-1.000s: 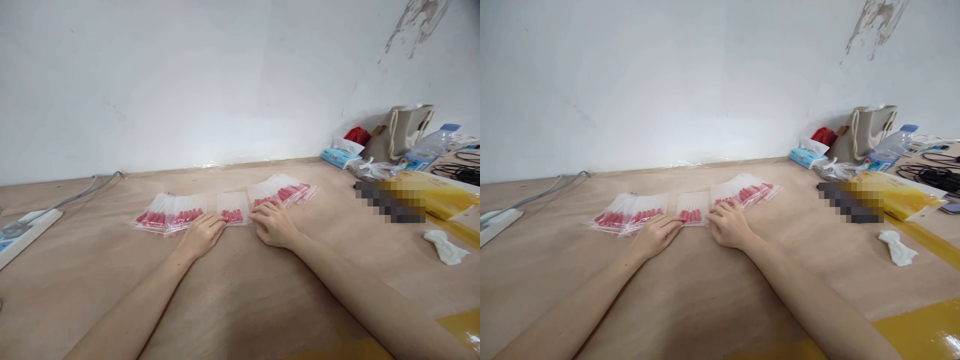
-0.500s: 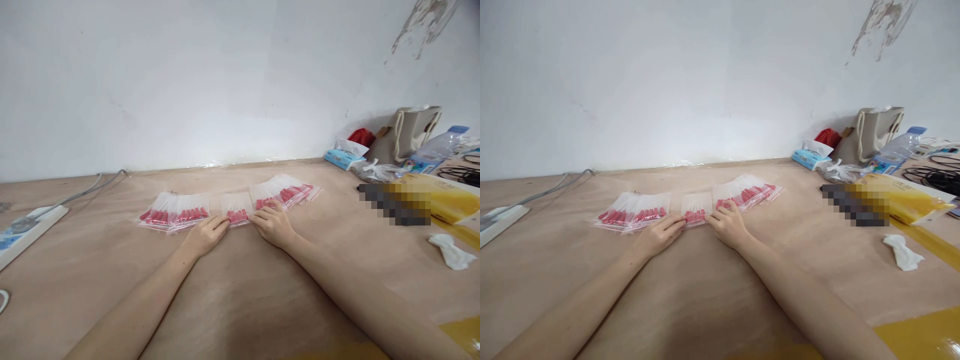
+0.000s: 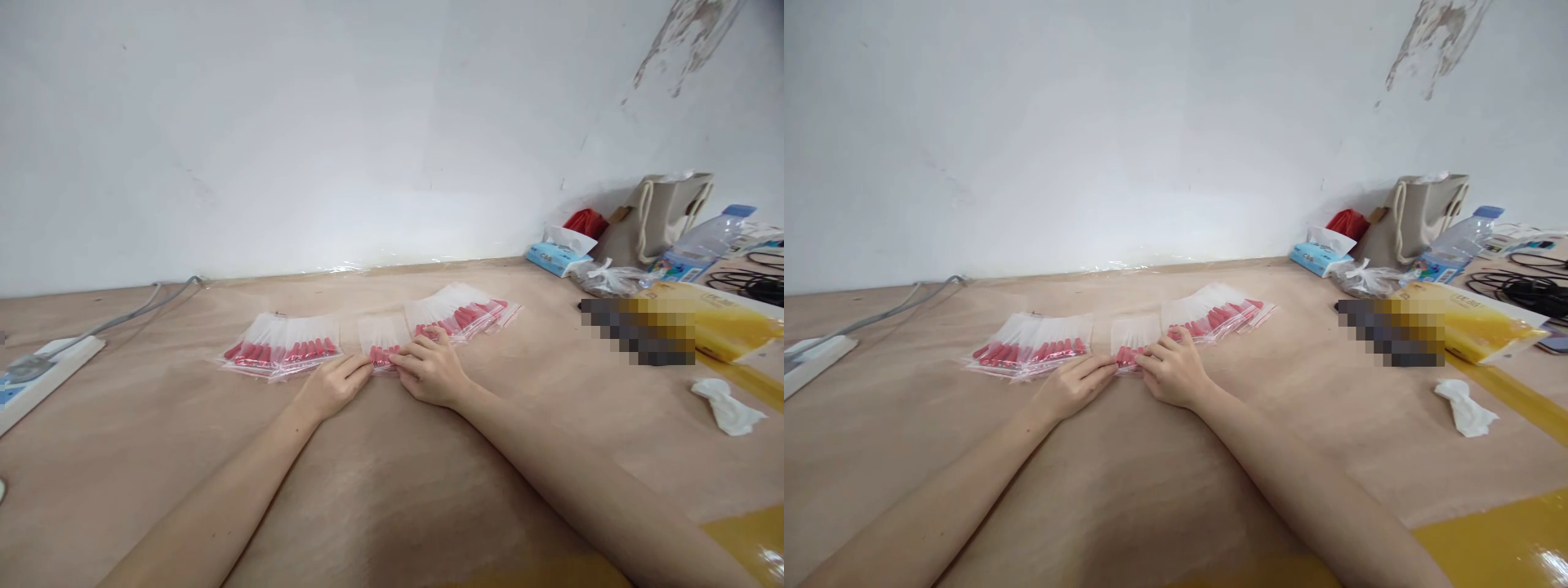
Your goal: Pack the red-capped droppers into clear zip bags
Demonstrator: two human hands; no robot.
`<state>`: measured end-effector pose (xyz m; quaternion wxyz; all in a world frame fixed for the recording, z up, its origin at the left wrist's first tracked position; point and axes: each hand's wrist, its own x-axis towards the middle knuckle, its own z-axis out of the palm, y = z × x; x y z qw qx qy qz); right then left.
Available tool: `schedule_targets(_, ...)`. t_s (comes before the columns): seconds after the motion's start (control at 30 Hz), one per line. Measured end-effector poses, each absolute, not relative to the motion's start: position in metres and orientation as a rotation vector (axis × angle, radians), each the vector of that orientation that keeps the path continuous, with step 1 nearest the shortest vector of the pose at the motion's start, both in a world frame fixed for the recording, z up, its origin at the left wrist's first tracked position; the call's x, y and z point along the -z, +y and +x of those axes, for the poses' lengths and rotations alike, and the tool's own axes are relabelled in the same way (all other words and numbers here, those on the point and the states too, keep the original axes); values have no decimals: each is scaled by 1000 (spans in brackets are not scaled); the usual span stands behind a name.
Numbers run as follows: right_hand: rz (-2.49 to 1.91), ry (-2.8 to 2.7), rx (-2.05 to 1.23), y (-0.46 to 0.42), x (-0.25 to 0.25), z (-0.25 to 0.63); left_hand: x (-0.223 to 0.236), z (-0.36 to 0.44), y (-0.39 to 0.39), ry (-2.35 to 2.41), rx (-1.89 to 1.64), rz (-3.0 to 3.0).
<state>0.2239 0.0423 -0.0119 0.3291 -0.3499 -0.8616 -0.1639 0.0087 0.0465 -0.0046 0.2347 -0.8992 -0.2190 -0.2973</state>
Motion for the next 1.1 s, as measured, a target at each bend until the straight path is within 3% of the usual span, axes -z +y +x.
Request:
schedule_targets(0.57, -1022, -2201, 595, 41, 13, 217, 7, 10, 50, -558, 764, -2511)
schedule_targets(0.8, -1161, -2155, 515, 44, 15, 219, 8, 9, 51, -593, 741, -2498)
schedule_targets(1.1, -877, -2307, 382, 47, 11, 238, 5, 8, 48, -669, 703, -2471)
